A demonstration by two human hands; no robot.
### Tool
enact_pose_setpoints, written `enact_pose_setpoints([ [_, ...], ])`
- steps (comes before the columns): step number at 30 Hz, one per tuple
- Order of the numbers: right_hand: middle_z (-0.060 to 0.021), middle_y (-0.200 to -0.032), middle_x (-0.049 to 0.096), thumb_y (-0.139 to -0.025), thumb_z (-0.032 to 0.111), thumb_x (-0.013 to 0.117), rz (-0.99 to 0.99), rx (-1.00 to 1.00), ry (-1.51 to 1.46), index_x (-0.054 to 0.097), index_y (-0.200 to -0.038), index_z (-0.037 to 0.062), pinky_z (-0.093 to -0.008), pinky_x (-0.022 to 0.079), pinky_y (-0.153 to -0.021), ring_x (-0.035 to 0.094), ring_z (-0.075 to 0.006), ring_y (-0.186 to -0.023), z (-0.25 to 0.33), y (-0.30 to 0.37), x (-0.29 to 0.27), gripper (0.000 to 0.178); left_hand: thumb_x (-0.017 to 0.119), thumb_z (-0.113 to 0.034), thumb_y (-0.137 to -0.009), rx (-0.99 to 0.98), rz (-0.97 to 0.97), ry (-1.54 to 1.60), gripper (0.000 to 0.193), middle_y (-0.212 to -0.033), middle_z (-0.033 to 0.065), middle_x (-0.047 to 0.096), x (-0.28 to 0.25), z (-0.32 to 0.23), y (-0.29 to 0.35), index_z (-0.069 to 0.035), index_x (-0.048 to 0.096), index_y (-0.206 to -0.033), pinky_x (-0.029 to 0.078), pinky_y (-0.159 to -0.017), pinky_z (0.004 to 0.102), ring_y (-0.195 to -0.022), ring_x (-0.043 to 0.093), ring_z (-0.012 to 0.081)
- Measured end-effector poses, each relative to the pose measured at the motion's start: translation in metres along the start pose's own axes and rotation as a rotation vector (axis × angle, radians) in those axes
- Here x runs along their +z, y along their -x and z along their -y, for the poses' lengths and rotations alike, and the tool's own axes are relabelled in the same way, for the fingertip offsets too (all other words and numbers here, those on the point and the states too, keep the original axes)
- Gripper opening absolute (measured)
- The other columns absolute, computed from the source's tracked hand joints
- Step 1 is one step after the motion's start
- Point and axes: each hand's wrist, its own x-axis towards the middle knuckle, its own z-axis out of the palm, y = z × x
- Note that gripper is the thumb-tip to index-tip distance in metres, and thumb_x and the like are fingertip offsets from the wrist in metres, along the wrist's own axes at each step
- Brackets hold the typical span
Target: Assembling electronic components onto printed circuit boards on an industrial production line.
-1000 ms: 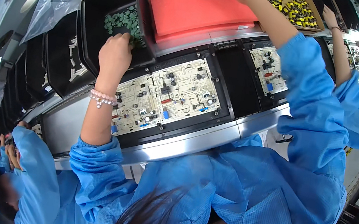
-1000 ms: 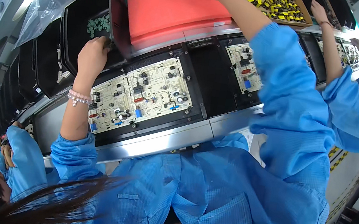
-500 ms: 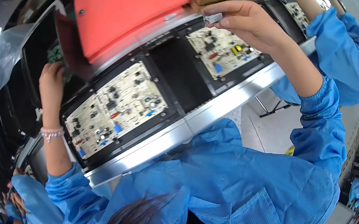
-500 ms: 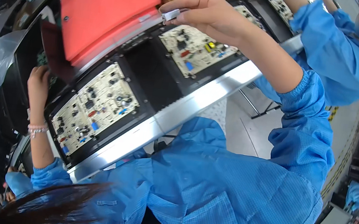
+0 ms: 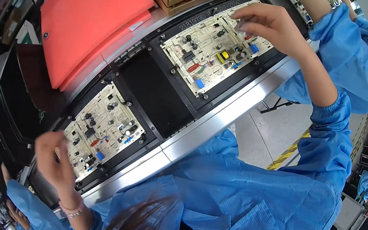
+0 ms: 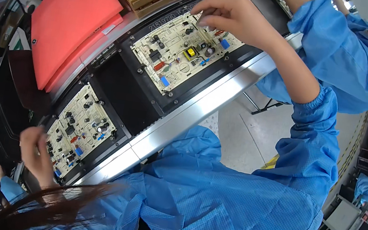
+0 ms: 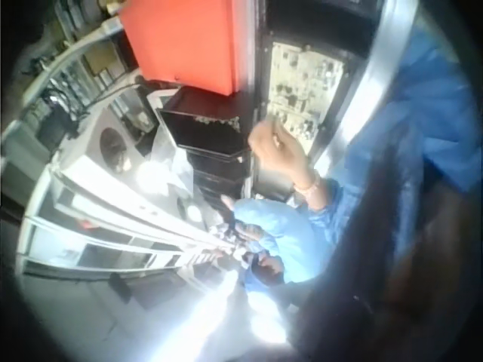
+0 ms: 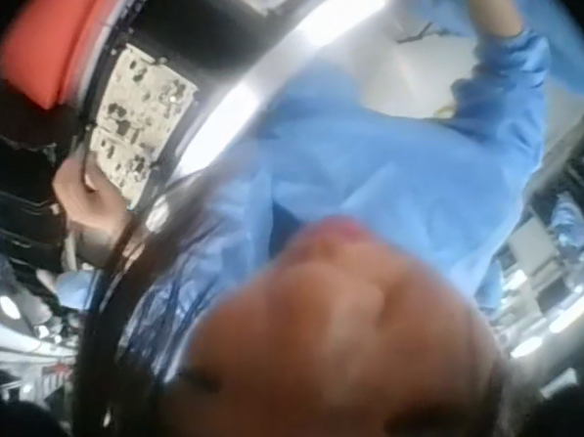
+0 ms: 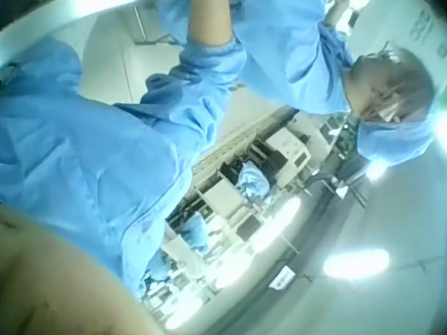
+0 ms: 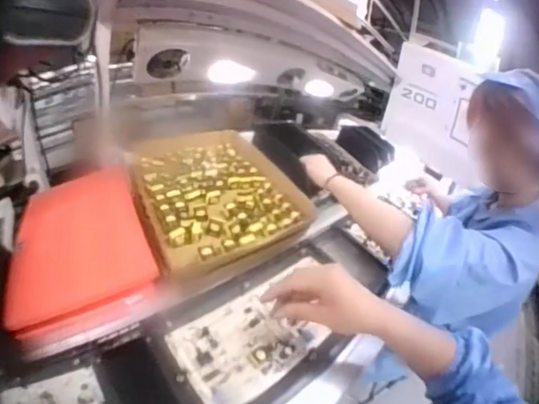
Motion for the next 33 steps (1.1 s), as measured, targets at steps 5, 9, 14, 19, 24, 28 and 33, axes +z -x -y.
enact_pose_setpoints([
  [5,-0.0112,-0.106,0.066,-0.088,0.003,0.065,0.171,-0.039,0.216,0.067,-0.112,-0.001,-0.0301,0.056,-0.077,0.066,-0.0194,-0.093,0.0,-0.015,0.006,0.024,0.066,0.008,-0.066,0.163,0.269,0.174,0.028,-0.082,0.0115,0.061,0.045,-0.041,-0.016,-0.001,0.069,-0.093,0.048,-0.059,0.0328,-0.073,0.061,0.0278],
  [9,-0.0135,-0.102,0.068,-0.085,0.003,0.067,0.234,-0.147,0.336,0.071,-0.107,0.0014,-0.0338,0.055,-0.08,0.066,-0.0253,-0.091,-0.005,-0.019,0.007,0.022,0.066,0.008,-0.065,0.155,0.315,0.259,0.028,-0.082,0.0106,0.06,0.057,-0.045,-0.021,-0.002,0.07,-0.091,0.047,-0.055,0.0329,-0.068,0.061,0.0257],
  [14,-0.0132,-0.095,0.069,-0.083,0.001,0.066,0.256,-0.062,0.399,0.072,-0.102,0.0009,-0.0345,0.055,-0.08,0.066,-0.0254,-0.088,0.007,-0.022,0.016,0.02,0.067,0.008,-0.064,0.13,0.327,0.286,0.029,-0.083,0.0106,0.06,0.057,-0.045,-0.017,-0.002,0.069,-0.091,0.047,-0.055,0.0331,-0.067,0.06,0.0258],
  [19,-0.012,-0.092,0.069,-0.082,0.0,0.066,0.286,-0.115,0.474,0.072,-0.095,-0.0008,-0.0348,0.054,-0.08,0.067,-0.0257,-0.086,0.01,-0.021,0.018,0.014,0.068,0.008,-0.066,0.111,0.329,0.294,0.028,-0.082,0.0108,0.06,0.056,-0.041,-0.013,-0.001,0.068,-0.092,0.045,-0.054,0.033,-0.066,0.059,0.0256],
  [24,-0.0117,-0.09,0.07,-0.08,-0.001,0.066,0.259,-0.053,0.491,0.072,-0.091,-0.0008,-0.0343,0.054,-0.08,0.068,-0.0258,-0.084,0.014,-0.022,0.022,0.013,0.07,0.008,-0.067,0.109,0.302,0.313,0.027,-0.082,0.011,0.06,0.055,-0.039,-0.008,-0.001,0.068,-0.092,0.044,-0.054,0.0326,-0.067,0.058,0.0252],
  [28,-0.0119,-0.092,0.071,-0.08,-0.001,0.066,0.244,-0.022,0.479,0.073,-0.092,-0.0003,-0.0341,0.054,-0.08,0.068,-0.0255,-0.084,0.013,-0.022,0.022,0.014,0.07,0.008,-0.068,0.095,0.293,0.311,0.026,-0.082,0.0111,0.06,0.053,-0.038,-0.005,0.0,0.067,-0.093,0.043,-0.054,0.0324,-0.066,0.057,0.0249],
  [33,-0.0121,-0.093,0.072,-0.08,0.0,0.065,0.251,-0.012,0.524,0.074,-0.092,-0.0003,-0.0339,0.054,-0.081,0.069,-0.0253,-0.084,0.017,-0.023,0.023,0.014,0.07,0.009,-0.068,0.086,0.307,0.304,0.027,-0.082,0.0114,0.059,0.05,-0.037,-0.003,0.0,0.067,-0.093,0.043,-0.054,0.0322,-0.066,0.057,0.0248],
])
